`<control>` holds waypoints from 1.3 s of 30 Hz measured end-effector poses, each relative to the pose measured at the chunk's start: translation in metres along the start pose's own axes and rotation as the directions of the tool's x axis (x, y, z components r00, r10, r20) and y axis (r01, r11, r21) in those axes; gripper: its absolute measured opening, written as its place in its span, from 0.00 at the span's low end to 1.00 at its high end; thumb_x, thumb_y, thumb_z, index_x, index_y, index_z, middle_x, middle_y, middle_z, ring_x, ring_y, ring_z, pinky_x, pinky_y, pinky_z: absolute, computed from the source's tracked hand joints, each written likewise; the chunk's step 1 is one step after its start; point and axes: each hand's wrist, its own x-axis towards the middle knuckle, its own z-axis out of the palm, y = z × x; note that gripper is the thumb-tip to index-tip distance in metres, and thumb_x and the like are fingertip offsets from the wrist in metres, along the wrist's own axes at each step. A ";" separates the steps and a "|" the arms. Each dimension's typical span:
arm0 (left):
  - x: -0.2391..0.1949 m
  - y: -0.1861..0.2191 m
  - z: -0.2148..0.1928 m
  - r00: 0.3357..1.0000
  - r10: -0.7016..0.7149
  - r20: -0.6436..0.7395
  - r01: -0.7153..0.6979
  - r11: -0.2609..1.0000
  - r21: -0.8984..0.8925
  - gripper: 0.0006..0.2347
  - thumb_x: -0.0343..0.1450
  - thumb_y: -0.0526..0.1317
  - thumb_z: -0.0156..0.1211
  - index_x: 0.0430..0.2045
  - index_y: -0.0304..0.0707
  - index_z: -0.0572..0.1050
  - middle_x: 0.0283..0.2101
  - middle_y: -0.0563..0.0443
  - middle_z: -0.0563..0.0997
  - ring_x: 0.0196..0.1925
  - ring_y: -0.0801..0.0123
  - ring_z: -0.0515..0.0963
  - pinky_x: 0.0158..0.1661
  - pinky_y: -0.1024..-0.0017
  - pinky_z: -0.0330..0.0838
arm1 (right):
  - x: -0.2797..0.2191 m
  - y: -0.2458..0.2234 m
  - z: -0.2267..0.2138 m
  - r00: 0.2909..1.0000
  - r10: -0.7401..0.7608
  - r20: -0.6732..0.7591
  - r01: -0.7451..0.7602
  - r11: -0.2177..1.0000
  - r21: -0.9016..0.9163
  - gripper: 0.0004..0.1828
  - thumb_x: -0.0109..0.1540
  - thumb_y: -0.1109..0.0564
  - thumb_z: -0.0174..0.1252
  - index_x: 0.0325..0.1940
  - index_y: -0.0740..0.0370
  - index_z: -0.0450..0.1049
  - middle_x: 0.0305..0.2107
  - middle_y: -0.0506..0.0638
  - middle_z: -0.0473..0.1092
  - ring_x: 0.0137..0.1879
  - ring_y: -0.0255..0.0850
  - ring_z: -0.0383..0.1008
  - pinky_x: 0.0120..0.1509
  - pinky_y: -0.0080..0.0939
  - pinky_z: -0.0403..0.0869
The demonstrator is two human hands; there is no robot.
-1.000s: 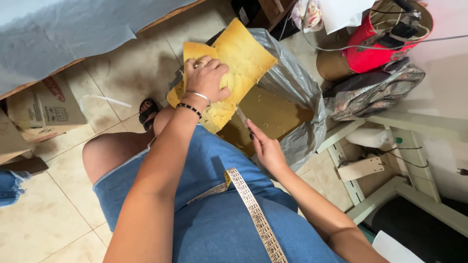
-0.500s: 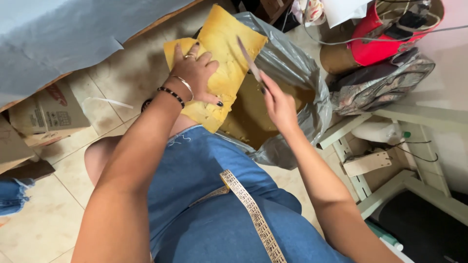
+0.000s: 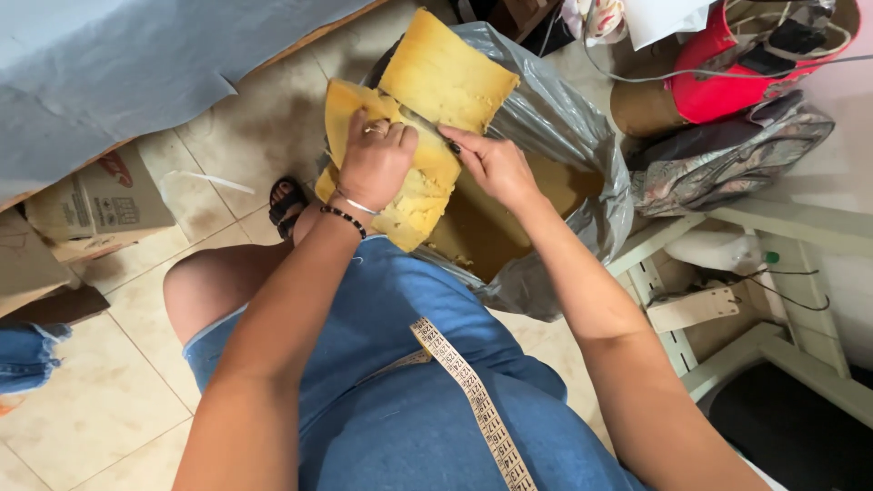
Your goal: Cutting a thick stack of yellow fabric using a knife
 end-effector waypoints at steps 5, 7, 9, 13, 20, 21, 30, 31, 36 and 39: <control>-0.003 0.004 -0.001 1.000 -0.009 0.020 0.010 0.997 -0.073 0.08 0.64 0.28 0.60 0.32 0.40 0.78 0.27 0.53 0.76 0.32 0.61 0.75 0.62 0.47 0.67 | 0.040 -0.008 0.002 0.994 -0.111 -0.001 0.110 0.990 0.092 0.18 0.71 0.57 0.49 0.64 0.50 0.74 0.56 0.46 0.75 0.44 0.43 0.80 0.49 0.43 0.75; -0.003 0.003 0.002 1.000 0.003 0.022 -0.001 0.998 -0.067 0.08 0.64 0.28 0.59 0.33 0.40 0.78 0.28 0.54 0.76 0.33 0.61 0.74 0.62 0.47 0.66 | 0.054 -0.014 0.001 0.992 -0.123 0.013 0.121 0.987 0.109 0.17 0.71 0.57 0.48 0.63 0.51 0.74 0.54 0.46 0.76 0.54 0.43 0.80 0.52 0.42 0.75; -0.005 -0.001 0.004 0.999 0.026 0.019 -0.024 0.996 -0.083 0.08 0.61 0.27 0.62 0.29 0.43 0.78 0.27 0.55 0.75 0.33 0.63 0.75 0.62 0.47 0.67 | 0.065 -0.023 0.001 0.989 -0.040 0.144 0.042 0.999 -0.006 0.19 0.70 0.56 0.47 0.64 0.45 0.73 0.57 0.39 0.74 0.56 0.42 0.79 0.55 0.52 0.78; 0.000 -0.022 0.006 0.995 0.100 0.019 -0.099 0.995 -0.031 0.08 0.62 0.32 0.64 0.30 0.48 0.80 0.27 0.60 0.78 0.32 0.66 0.77 0.58 0.57 0.72 | 0.033 -0.022 -0.010 0.978 -0.150 0.144 0.142 0.988 0.064 0.19 0.72 0.58 0.46 0.67 0.55 0.70 0.57 0.52 0.74 0.33 0.43 0.80 0.41 0.49 0.81; -0.017 -0.018 0.048 0.989 0.086 -0.123 -0.100 0.989 -0.110 0.04 0.67 0.36 0.64 0.27 0.52 0.78 0.27 0.59 0.76 0.36 0.65 0.75 0.58 0.56 0.72 | -0.064 -0.040 -0.010 0.995 0.075 0.068 -0.080 0.994 0.070 0.24 0.70 0.59 0.46 0.70 0.46 0.66 0.52 0.53 0.77 0.33 0.52 0.77 0.38 0.56 0.78; -0.025 -0.016 0.066 0.979 0.072 -0.189 -0.087 0.993 -0.075 0.02 0.72 0.42 0.61 0.28 0.56 0.77 0.30 0.60 0.77 0.39 0.67 0.76 0.57 0.58 0.71 | -0.079 -0.042 -0.006 0.974 0.201 0.101 -0.208 0.976 0.057 0.28 0.67 0.58 0.48 0.71 0.36 0.65 0.51 0.50 0.77 0.44 0.65 0.77 0.48 0.72 0.76; -0.027 -0.018 0.051 0.974 0.076 -0.211 -0.089 0.995 -0.051 0.04 0.72 0.40 0.58 0.27 0.55 0.76 0.29 0.59 0.75 0.37 0.68 0.78 0.54 0.62 0.74 | -0.165 -0.097 -0.006 0.890 0.437 0.126 -0.441 0.897 0.003 0.29 0.67 0.52 0.46 0.72 0.26 0.62 0.37 0.57 0.80 0.41 0.64 0.79 0.50 0.67 0.77; -0.027 -0.014 0.046 0.974 0.079 -0.214 -0.091 0.995 -0.050 0.04 0.72 0.40 0.58 0.27 0.55 0.76 0.29 0.59 0.75 0.37 0.68 0.78 0.54 0.62 0.74 | -0.164 -0.093 -0.014 0.891 0.437 0.122 -0.441 0.898 0.004 0.29 0.67 0.52 0.46 0.72 0.26 0.62 0.37 0.57 0.80 0.41 0.64 0.79 0.50 0.67 0.77; -0.031 -0.012 0.031 0.985 0.052 -0.166 -0.057 0.998 -0.027 0.04 0.73 0.37 0.56 0.28 0.49 0.76 0.28 0.55 0.75 0.34 0.64 0.79 0.51 0.61 0.76 | -0.139 -0.068 -0.054 0.952 0.295 -0.081 -0.302 0.949 -0.091 0.29 0.66 0.57 0.52 0.71 0.31 0.67 0.26 0.56 0.78 0.33 0.62 0.78 0.43 0.63 0.78; -0.036 -0.019 0.042 0.998 0.025 -0.062 -0.027 0.999 -0.031 0.03 0.70 0.38 0.57 0.26 0.50 0.75 0.26 0.55 0.75 0.35 0.61 0.80 0.47 0.59 0.75 | -0.105 -0.044 -0.046 0.955 0.285 -0.080 -0.292 0.953 -0.084 0.26 0.68 0.54 0.49 0.70 0.30 0.66 0.43 0.55 0.79 0.44 0.60 0.79 0.48 0.64 0.77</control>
